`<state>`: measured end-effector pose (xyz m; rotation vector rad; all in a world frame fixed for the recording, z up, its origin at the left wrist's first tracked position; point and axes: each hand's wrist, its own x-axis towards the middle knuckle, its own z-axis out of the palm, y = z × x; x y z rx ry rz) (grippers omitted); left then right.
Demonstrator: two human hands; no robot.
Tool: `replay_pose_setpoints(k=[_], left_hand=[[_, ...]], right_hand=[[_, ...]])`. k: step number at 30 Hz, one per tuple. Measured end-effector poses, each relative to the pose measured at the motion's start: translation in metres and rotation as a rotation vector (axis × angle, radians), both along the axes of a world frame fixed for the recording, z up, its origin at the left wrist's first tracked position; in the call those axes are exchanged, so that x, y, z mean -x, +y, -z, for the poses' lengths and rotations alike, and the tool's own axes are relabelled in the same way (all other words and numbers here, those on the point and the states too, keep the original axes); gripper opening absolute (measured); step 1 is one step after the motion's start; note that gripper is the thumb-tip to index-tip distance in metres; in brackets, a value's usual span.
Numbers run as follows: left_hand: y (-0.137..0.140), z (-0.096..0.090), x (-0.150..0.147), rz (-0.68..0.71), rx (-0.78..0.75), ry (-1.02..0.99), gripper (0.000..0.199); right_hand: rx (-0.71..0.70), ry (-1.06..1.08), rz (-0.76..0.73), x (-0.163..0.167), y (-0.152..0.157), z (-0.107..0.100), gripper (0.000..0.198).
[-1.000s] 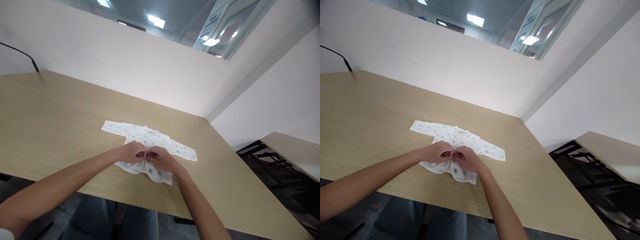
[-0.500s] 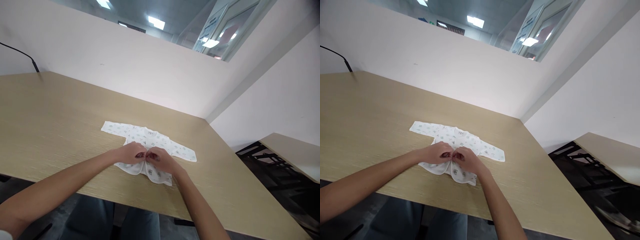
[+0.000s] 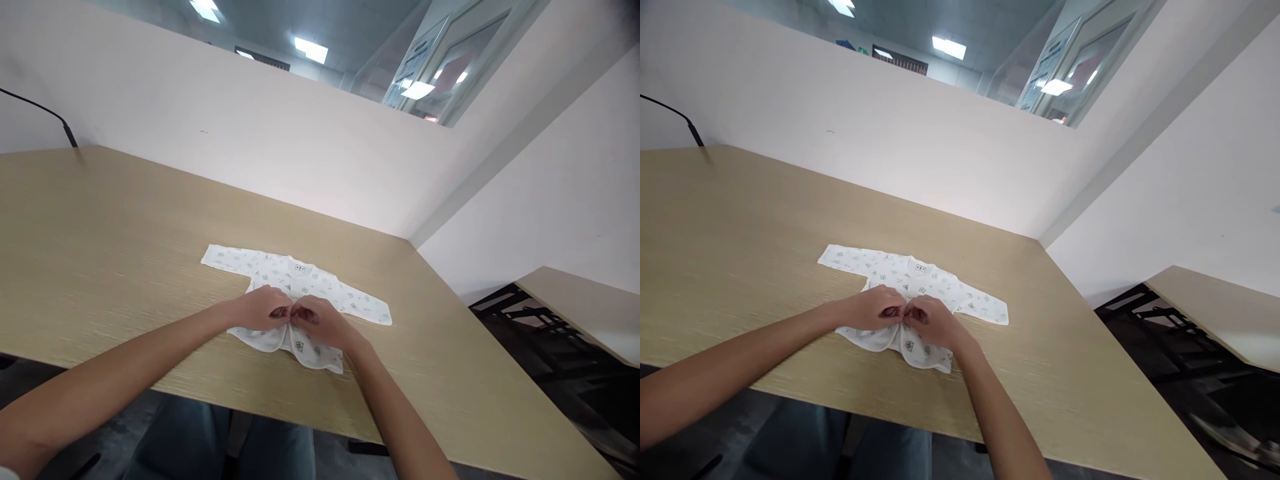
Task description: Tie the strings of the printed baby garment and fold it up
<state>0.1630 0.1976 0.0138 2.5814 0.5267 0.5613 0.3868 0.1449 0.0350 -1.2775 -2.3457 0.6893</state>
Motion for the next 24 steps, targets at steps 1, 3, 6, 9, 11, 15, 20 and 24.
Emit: replay_pose_setpoints(k=[1,3,6,9,11,15,20,24], left_hand=[[0.0,0.0,0.0,-0.001,0.0,-0.001,0.013],[0.0,0.0,0.0,-0.002,0.0,-0.002,0.013],[0.0,0.001,0.0,0.003,0.0,-0.01,0.012],[0.0,0.002,0.001,0.003,-0.004,-0.015,0.011],[0.0,0.002,0.001,0.001,-0.005,-0.013,0.01],[0.001,0.003,0.0,0.008,-0.016,-0.013,0.01],[0.003,0.008,0.001,-0.005,-0.07,0.007,0.015],[0.004,0.01,0.001,-0.008,-0.084,0.013,0.015]], right_hand=[[-0.002,0.004,-0.003,0.0,0.0,0.0,0.008],[-0.004,0.008,-0.005,-0.001,0.0,0.001,0.008],[-0.006,0.01,-0.004,-0.001,0.0,0.003,0.008],[-0.012,0.005,-0.009,-0.001,0.0,0.003,0.008],[-0.017,0.0,-0.006,-0.001,0.0,0.002,0.007],[-0.027,-0.007,0.008,0.0,0.0,0.002,0.006],[-0.049,0.026,-0.015,-0.001,0.001,0.003,0.005],[-0.07,0.017,-0.009,-0.001,0.002,0.005,0.004]])
